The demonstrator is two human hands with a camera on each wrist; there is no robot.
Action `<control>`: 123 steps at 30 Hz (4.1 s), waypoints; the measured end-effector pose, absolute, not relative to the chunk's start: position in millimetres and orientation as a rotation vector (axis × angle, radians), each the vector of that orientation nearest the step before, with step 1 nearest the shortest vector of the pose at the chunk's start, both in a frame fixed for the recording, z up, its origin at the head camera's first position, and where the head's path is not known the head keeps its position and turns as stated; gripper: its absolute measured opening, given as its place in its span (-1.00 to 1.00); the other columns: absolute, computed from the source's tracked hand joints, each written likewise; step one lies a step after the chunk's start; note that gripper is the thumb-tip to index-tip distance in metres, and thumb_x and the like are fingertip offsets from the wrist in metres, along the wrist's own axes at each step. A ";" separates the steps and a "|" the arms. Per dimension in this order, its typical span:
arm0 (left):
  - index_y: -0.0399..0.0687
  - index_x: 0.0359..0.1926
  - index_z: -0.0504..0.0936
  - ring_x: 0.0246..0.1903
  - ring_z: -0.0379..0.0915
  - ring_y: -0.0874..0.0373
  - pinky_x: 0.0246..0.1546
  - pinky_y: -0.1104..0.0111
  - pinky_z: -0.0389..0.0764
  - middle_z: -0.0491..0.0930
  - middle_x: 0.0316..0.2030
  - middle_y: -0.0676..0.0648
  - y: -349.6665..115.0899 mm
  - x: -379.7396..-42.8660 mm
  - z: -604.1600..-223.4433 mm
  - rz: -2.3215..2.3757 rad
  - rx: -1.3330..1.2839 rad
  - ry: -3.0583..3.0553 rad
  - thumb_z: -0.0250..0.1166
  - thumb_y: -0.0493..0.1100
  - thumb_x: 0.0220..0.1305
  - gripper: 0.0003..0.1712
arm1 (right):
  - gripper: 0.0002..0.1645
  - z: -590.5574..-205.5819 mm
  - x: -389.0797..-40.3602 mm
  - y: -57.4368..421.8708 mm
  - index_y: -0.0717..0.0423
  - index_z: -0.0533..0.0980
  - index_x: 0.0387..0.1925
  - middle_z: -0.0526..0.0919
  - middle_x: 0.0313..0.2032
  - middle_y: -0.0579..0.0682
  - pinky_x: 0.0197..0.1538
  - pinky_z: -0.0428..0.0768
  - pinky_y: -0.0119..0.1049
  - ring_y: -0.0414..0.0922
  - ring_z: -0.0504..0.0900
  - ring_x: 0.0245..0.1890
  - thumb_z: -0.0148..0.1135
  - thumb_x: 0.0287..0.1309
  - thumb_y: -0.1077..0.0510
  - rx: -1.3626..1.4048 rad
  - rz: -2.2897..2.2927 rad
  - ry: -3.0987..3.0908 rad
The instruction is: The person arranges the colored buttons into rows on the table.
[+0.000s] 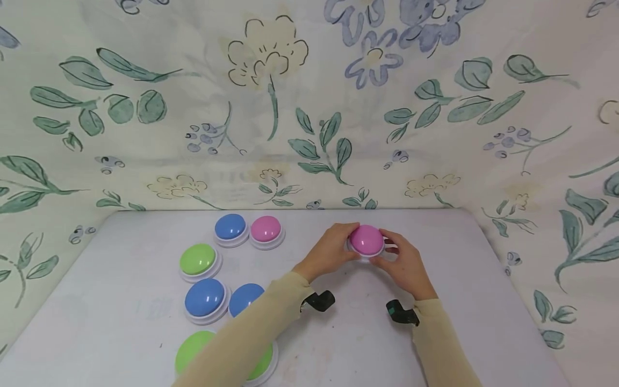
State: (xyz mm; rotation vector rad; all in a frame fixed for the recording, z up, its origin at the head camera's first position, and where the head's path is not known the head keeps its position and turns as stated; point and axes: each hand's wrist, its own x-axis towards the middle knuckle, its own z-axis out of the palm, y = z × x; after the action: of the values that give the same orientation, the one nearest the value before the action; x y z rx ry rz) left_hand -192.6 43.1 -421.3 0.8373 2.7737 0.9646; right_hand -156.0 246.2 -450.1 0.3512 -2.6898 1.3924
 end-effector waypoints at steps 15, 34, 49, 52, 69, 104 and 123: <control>-0.29 0.41 0.35 0.31 0.35 0.04 0.38 0.39 0.32 0.49 0.29 -0.16 60.7 -193.6 -426.5 0.963 0.809 2.786 0.45 -0.21 0.25 -0.23 | -0.17 -452.9 -155.8 256.0 0.34 0.31 0.39 0.45 0.28 0.32 0.26 0.51 0.12 0.21 0.45 0.24 0.45 0.16 0.21 0.242 1.412 -2.729; -0.27 0.36 0.41 0.26 0.40 0.06 0.34 0.39 0.37 0.55 0.24 -0.14 73.0 -191.8 -440.0 1.033 0.742 2.815 0.45 -0.23 0.23 -0.29 | -0.15 -458.2 -156.9 262.1 0.34 0.28 0.41 0.43 0.30 0.36 0.27 0.49 0.13 0.25 0.45 0.25 0.44 0.17 0.21 0.183 1.382 -2.791; -0.23 0.33 0.46 0.24 0.43 0.11 0.32 0.45 0.37 0.58 0.20 -0.10 80.1 -191.6 -444.2 0.979 0.740 2.836 0.47 -0.20 0.23 -0.32 | -0.11 -459.7 -157.3 264.5 0.33 0.25 0.43 0.40 0.31 0.37 0.27 0.49 0.15 0.30 0.46 0.24 0.44 0.17 0.16 0.127 1.403 -2.825; -0.24 0.33 0.45 0.24 0.42 0.11 0.33 0.44 0.37 0.58 0.20 -0.11 80.0 -191.5 -444.9 0.978 0.738 2.839 0.46 -0.20 0.23 -0.32 | -0.11 -460.1 -157.4 264.5 0.32 0.25 0.44 0.40 0.31 0.38 0.26 0.50 0.15 0.32 0.47 0.23 0.44 0.18 0.15 0.115 1.400 -2.835; -0.25 0.37 0.42 0.28 0.40 0.12 0.34 0.45 0.34 0.55 0.24 -0.11 81.4 -192.4 -452.4 0.988 0.704 2.836 0.46 -0.19 0.24 -0.28 | -0.10 -462.7 -157.9 264.4 0.34 0.22 0.45 0.37 0.34 0.38 0.31 0.45 0.14 0.31 0.45 0.27 0.43 0.18 0.16 0.109 1.414 -2.848; -0.14 0.55 0.13 0.46 0.13 -0.02 0.48 0.24 0.16 0.29 0.45 -0.14 0.8 -193.2 -401.6 1.093 0.669 2.777 0.43 -0.14 0.28 -0.06 | -0.07 -433.0 -149.1 237.0 0.21 0.20 0.48 0.20 0.44 0.34 0.25 0.42 0.35 0.40 0.30 0.33 0.44 0.19 0.10 0.108 1.376 -2.781; -0.15 0.55 0.13 0.35 0.32 -0.08 0.36 0.08 0.39 0.39 0.38 -0.19 -65.7 -192.9 -387.3 1.231 0.491 2.835 0.44 -0.17 0.25 -0.04 | -0.14 -430.5 -169.3 171.2 0.18 0.28 0.43 0.30 0.41 0.21 0.36 0.38 0.19 0.27 0.37 0.32 0.46 0.15 0.16 0.360 1.441 -2.705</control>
State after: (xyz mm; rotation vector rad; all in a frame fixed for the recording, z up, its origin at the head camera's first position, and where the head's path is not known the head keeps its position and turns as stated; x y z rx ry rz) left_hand -192.9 -65.7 -387.3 0.4909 2.8353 1.2306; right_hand -169.3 171.2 -430.5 0.3604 -2.7051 1.4409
